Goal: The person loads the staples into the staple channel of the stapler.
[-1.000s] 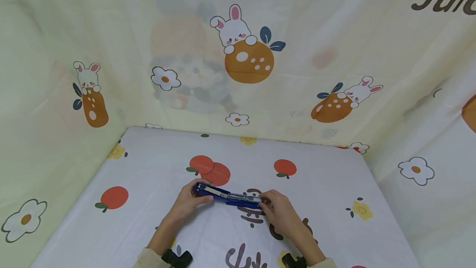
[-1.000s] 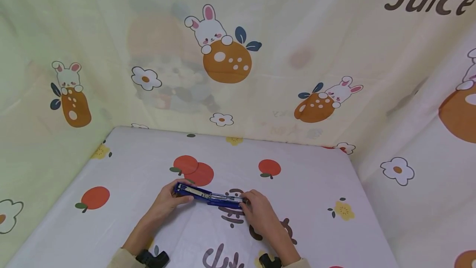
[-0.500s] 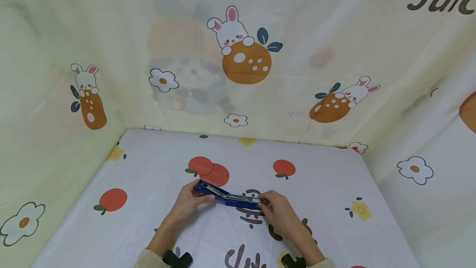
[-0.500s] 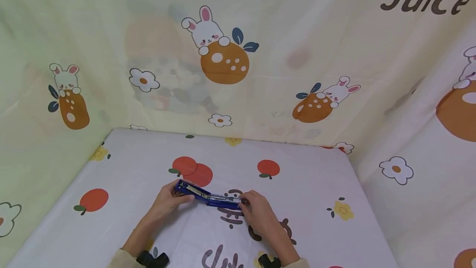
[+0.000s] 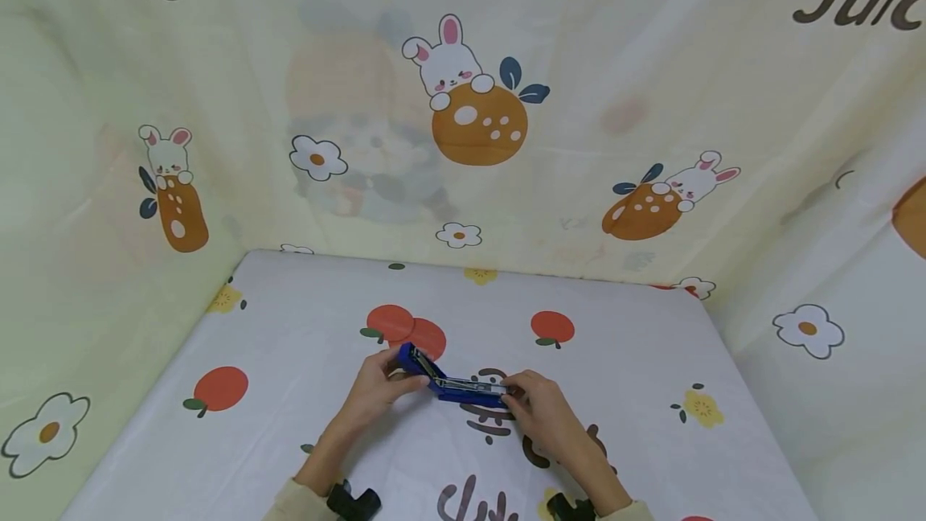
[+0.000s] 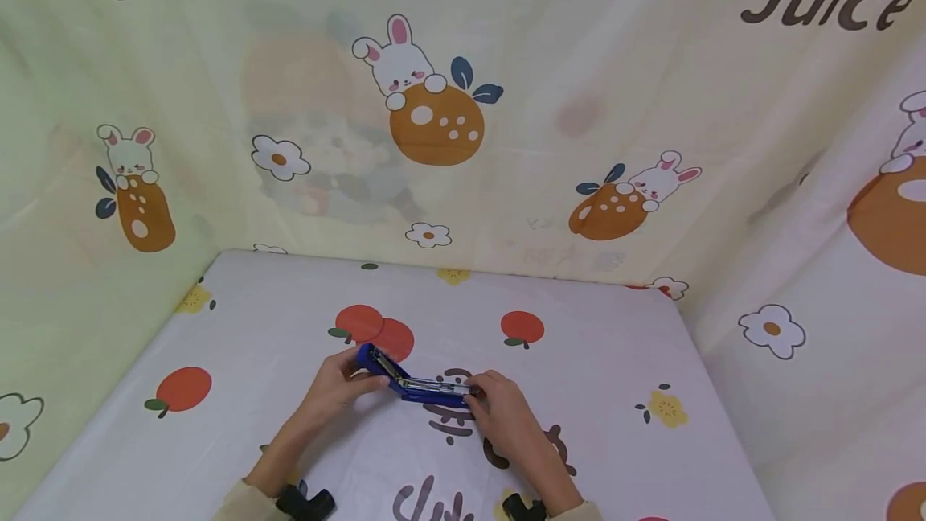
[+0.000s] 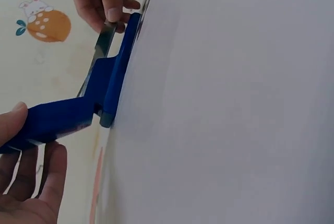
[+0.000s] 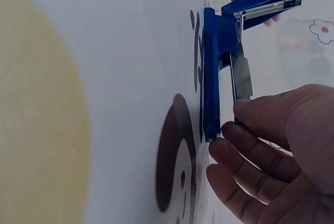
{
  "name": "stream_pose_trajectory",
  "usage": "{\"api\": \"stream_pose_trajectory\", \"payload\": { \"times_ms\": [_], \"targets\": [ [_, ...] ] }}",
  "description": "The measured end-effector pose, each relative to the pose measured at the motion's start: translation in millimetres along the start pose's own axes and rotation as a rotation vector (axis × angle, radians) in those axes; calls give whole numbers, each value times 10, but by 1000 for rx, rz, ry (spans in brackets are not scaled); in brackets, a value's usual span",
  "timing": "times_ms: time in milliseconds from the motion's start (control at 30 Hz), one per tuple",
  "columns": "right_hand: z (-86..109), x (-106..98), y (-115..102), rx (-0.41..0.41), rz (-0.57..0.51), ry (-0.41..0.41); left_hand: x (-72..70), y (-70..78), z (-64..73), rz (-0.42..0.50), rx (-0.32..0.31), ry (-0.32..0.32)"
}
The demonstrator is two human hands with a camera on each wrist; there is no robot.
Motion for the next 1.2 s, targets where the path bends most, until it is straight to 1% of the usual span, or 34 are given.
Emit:
{"api": "stream_pose_trajectory", "payload": {
  "times_ms": [167, 333, 467, 633, 733, 900, 1200],
  "targets": [
    [-7, 1, -4, 19, -12, 2, 73, 49, -22, -8, 13, -11],
    [-12, 0, -12, 32, -15, -8, 145, 61, -63, -2, 42, -44],
    [-16, 7, -15, 41, -16, -7, 188, 85, -89, -33, 55, -57],
    [-18, 5, -6, 43, -7, -4, 242, 164, -96, -107, 56, -44],
    [-22, 0, -5, 40, -4, -4, 276, 192, -106, -132, 55, -51],
    [-27, -8, -16, 23, -2, -3, 322, 210, -116, -144, 55, -71],
    [-18, -16, -23, 22, -10, -3, 391, 202, -144, -169, 70, -89]
  ]
}}
Point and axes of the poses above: each hand's wrist, its own z-axis away from the middle knuckle, its own x-axis out of the palm, y = z × x, the point moved 1 cm from there along -z, towards the middle knuckle, and after that the axes turned 3 degrees about -y, right-handed, at the moved point
